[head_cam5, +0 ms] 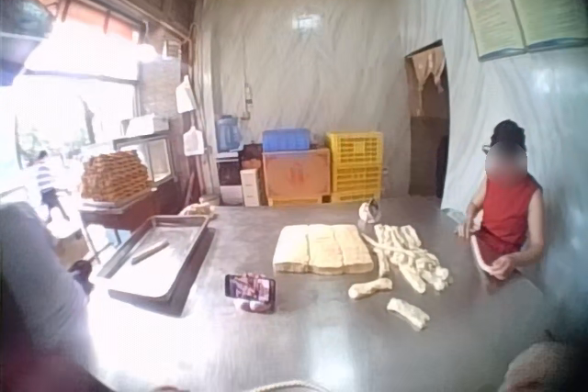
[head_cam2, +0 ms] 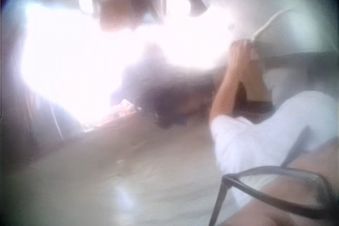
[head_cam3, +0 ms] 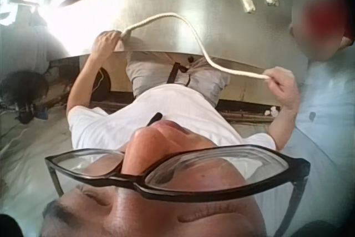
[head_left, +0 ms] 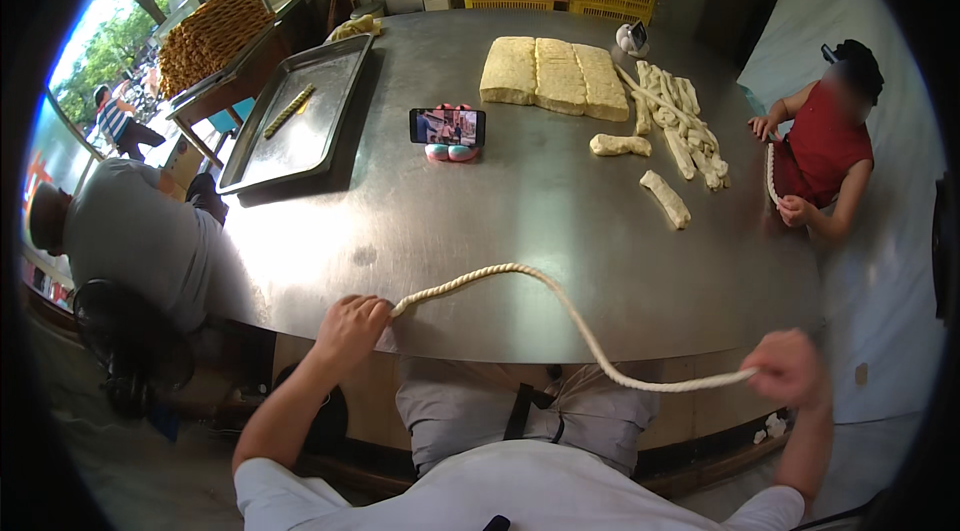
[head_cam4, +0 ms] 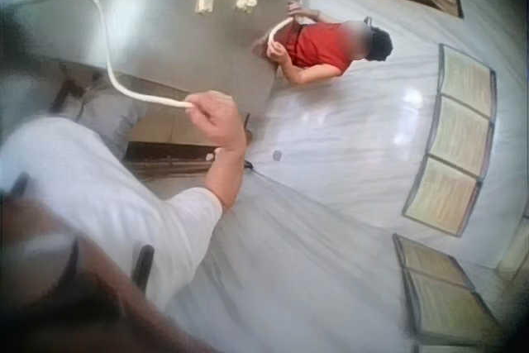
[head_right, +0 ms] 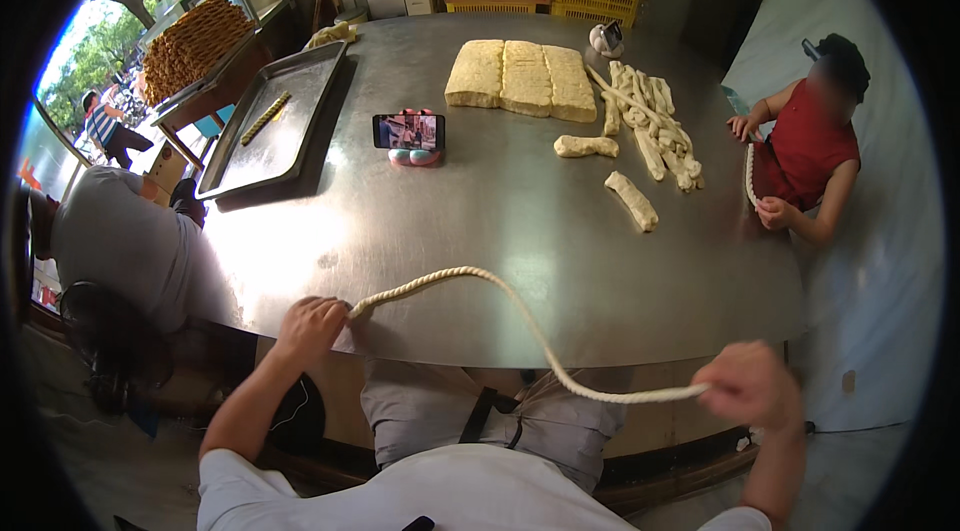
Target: The person stretches a long piece of dough by hand, folds it, and twists it into a rope-like shape on a metal table.
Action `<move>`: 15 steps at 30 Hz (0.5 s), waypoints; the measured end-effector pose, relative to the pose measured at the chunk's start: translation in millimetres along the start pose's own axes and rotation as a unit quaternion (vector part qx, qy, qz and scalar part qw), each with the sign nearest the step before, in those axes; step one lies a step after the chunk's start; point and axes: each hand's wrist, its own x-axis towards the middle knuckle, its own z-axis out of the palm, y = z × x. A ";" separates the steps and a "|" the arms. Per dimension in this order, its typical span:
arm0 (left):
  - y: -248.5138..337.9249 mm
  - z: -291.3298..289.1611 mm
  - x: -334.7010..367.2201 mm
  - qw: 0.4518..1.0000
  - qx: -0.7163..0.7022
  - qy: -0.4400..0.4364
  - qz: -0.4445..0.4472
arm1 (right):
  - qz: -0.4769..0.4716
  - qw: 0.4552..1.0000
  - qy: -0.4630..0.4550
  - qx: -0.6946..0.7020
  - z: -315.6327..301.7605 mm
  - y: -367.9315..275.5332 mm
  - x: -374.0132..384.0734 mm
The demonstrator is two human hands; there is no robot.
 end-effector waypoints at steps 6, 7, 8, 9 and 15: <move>-139.0 -6.7 -28.3 0.956 0.051 0.164 -0.239 | 0.551 0.786 0.216 0.176 -1.3 229.2 -156.6; -151.8 50.1 -18.9 0.947 0.006 0.194 -0.256 | 0.511 0.857 0.043 -0.047 -5.8 285.0 -301.0; -152.2 40.1 -20.7 0.957 0.049 0.195 -0.207 | 0.481 0.868 0.089 -0.088 5.8 295.3 -302.9; -151.1 24.7 -24.8 0.964 0.092 0.195 -0.159 | 0.448 0.874 0.135 -0.129 6.4 293.0 -295.4; -142.0 68.1 85.6 0.936 0.041 0.280 -0.207 | 0.325 0.889 0.299 -0.124 -15.2 179.7 -33.8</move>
